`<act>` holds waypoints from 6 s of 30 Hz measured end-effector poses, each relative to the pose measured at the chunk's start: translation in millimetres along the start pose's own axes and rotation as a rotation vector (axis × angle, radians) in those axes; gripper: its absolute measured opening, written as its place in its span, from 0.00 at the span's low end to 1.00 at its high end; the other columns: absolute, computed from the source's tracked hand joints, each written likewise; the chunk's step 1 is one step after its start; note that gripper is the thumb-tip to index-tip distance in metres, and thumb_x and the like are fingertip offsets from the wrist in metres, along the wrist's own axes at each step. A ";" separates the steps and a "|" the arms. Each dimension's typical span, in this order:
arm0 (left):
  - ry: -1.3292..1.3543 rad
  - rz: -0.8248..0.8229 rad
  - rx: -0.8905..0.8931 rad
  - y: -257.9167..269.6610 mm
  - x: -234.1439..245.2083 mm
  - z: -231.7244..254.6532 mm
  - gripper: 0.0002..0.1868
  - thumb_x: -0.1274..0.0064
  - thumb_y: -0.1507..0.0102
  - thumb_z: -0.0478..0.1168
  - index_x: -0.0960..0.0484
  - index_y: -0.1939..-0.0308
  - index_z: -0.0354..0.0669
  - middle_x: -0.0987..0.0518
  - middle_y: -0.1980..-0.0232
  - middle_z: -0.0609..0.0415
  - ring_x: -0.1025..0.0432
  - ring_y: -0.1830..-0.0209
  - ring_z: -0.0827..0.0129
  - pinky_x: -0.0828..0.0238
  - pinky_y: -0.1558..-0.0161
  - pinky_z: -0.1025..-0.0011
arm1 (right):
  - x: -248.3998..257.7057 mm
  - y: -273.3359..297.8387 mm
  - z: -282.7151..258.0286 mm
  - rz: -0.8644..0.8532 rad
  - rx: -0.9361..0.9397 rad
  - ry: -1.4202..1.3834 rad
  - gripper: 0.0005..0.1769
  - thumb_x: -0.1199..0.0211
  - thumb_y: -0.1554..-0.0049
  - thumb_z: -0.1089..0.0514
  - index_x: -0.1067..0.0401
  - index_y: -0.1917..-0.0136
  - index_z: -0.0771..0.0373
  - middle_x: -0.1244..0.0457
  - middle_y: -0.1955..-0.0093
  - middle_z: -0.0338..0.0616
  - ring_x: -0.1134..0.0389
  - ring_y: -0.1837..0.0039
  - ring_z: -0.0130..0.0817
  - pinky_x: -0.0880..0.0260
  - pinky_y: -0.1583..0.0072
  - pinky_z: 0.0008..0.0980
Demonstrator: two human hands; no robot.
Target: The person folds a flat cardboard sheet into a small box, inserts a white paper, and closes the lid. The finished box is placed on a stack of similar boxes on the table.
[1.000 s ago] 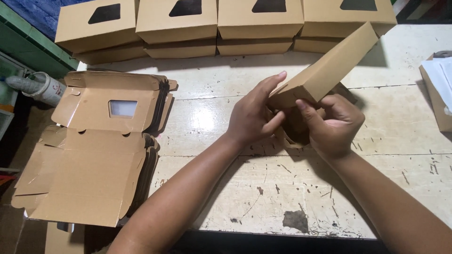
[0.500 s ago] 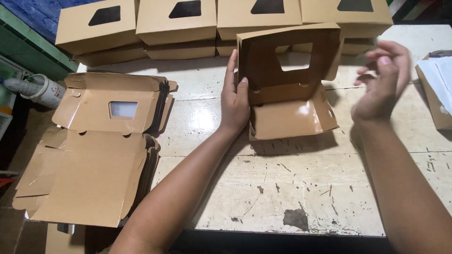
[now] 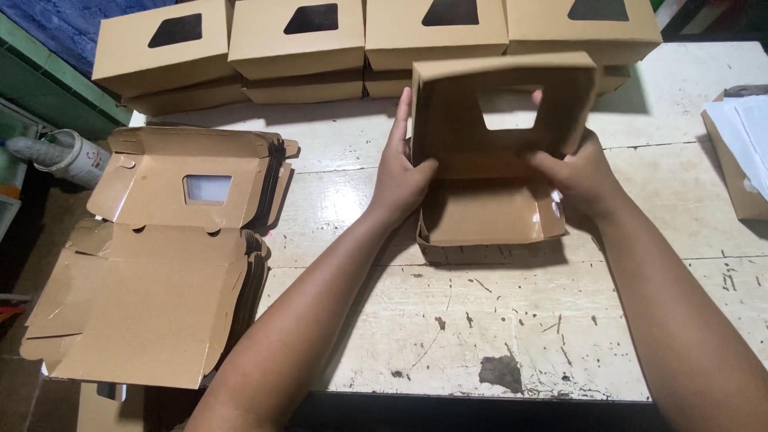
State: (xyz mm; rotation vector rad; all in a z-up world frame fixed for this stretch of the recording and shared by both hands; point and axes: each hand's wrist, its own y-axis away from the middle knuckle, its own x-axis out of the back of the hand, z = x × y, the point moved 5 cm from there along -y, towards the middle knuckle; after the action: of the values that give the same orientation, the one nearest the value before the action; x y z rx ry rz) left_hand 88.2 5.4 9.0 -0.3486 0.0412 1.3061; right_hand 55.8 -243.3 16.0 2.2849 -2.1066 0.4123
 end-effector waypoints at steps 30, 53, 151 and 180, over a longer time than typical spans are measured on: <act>-0.096 0.116 0.070 -4.2 5.1 -11.3 0.23 0.54 0.46 0.26 0.19 0.49 0.42 0.20 0.57 0.55 0.27 0.54 0.71 0.24 0.54 0.67 | -13.2 10.9 -24.5 0.148 -0.371 -0.081 0.30 0.38 0.45 0.55 0.40 0.33 0.69 0.35 0.45 0.62 0.29 0.45 0.61 0.29 0.43 0.63; 0.010 0.070 -0.033 4.4 -8.0 36.1 0.12 0.52 0.40 0.27 0.19 0.60 0.47 0.24 0.65 0.62 0.30 0.61 0.77 0.27 0.58 0.73 | -8.1 3.9 -32.1 0.159 0.172 0.202 0.17 0.53 0.33 0.58 0.30 0.37 0.67 0.34 0.48 0.57 0.31 0.48 0.52 0.28 0.46 0.50; -0.083 0.217 0.009 -12.6 45.4 -74.1 0.24 0.57 0.53 0.25 0.21 0.52 0.36 0.23 0.61 0.47 0.26 0.59 0.63 0.25 0.49 0.60 | 91.6 81.4 -162.2 0.298 0.358 1.048 0.09 0.31 0.42 0.59 0.20 0.47 0.58 0.28 0.49 0.48 0.26 0.52 0.46 0.25 0.50 0.43; -0.140 0.307 0.020 -5.7 26.5 -43.9 0.19 0.32 0.42 0.34 0.22 0.51 0.49 0.18 0.46 0.63 0.25 0.50 0.78 0.19 0.45 0.75 | 258.9 176.3 -70.0 0.775 -0.430 1.372 0.10 0.38 0.41 0.57 0.16 0.54 0.45 0.31 0.50 0.39 0.31 0.53 0.50 0.34 0.62 0.55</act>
State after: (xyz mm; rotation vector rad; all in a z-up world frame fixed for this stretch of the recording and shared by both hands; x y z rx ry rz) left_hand 108.0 17.0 -37.3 -0.2391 -0.0110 1.6301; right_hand -114.0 -501.1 104.0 0.4469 -1.7724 0.9842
